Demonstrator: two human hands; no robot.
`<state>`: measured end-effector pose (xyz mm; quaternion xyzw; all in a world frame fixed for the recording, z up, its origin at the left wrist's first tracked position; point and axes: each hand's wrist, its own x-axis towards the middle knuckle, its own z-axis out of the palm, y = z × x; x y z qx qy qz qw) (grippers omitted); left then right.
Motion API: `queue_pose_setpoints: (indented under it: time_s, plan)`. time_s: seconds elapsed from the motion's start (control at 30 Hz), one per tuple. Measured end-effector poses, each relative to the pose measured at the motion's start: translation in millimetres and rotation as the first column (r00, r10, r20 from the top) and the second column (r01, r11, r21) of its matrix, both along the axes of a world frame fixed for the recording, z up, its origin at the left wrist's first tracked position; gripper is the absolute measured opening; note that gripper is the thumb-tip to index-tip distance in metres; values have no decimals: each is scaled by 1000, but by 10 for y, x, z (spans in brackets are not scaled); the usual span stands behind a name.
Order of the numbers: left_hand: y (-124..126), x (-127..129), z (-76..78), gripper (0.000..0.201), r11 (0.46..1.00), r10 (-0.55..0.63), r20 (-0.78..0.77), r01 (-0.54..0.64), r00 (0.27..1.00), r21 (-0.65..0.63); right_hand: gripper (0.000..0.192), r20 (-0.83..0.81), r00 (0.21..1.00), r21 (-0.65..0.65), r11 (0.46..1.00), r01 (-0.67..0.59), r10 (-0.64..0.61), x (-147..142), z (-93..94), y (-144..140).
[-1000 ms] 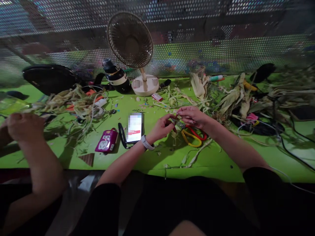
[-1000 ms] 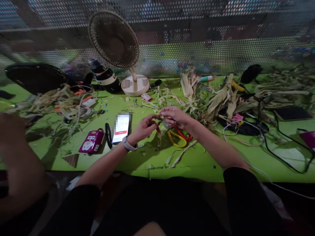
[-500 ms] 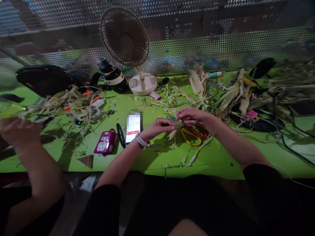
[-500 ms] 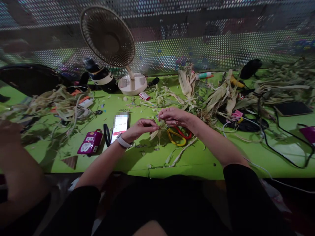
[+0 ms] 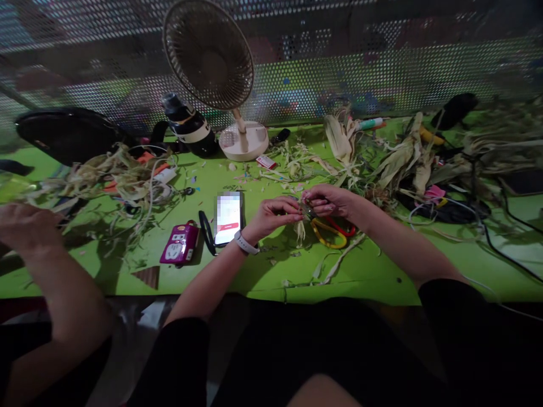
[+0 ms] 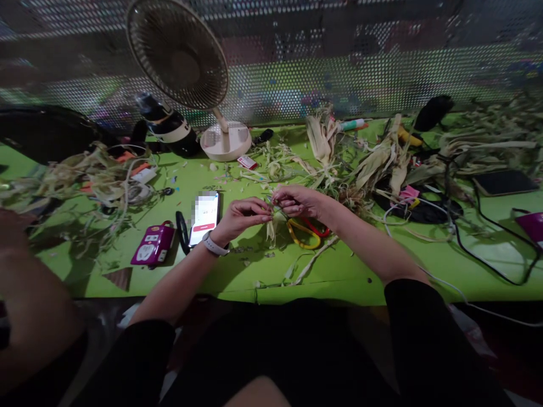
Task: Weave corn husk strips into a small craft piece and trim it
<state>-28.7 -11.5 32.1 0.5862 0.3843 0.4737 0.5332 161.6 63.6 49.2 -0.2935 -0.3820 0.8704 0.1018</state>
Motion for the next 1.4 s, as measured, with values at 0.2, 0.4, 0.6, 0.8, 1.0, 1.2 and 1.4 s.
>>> queue_pose_setpoints:
  time_s: [0.2,0.4,0.6,0.8,1.0,1.2,1.4]
  plan:
    - [-15,6,-41,36,910,-57,125,103,991,-401,20,58,998,57,998,34,-37,-19,11,-47]
    - [-6,26,-48,35,869,-67,177,144,982,-473,20,66,995,117,991,67,-75,-12,43,-67]
    - [-27,54,-22,36,912,-47,144,101,988,-396,11,89,996,208,978,-5,-14,19,57,-62]
    - [-80,31,-71,28,998,-34,-48,31,998,-59,9,116,991,209,977,40,-65,33,45,-27]
    - [-90,53,-140,24,903,148,-490,85,859,422,12,99,994,204,979,29,-50,-18,41,-87]
    - [-124,103,-171,18,928,187,-478,5,858,373,12,110,993,219,976,14,-39,-33,16,-84]
    - [-38,27,-138,33,952,209,39,-195,977,-235,6,151,985,292,956,32,-80,47,26,20]
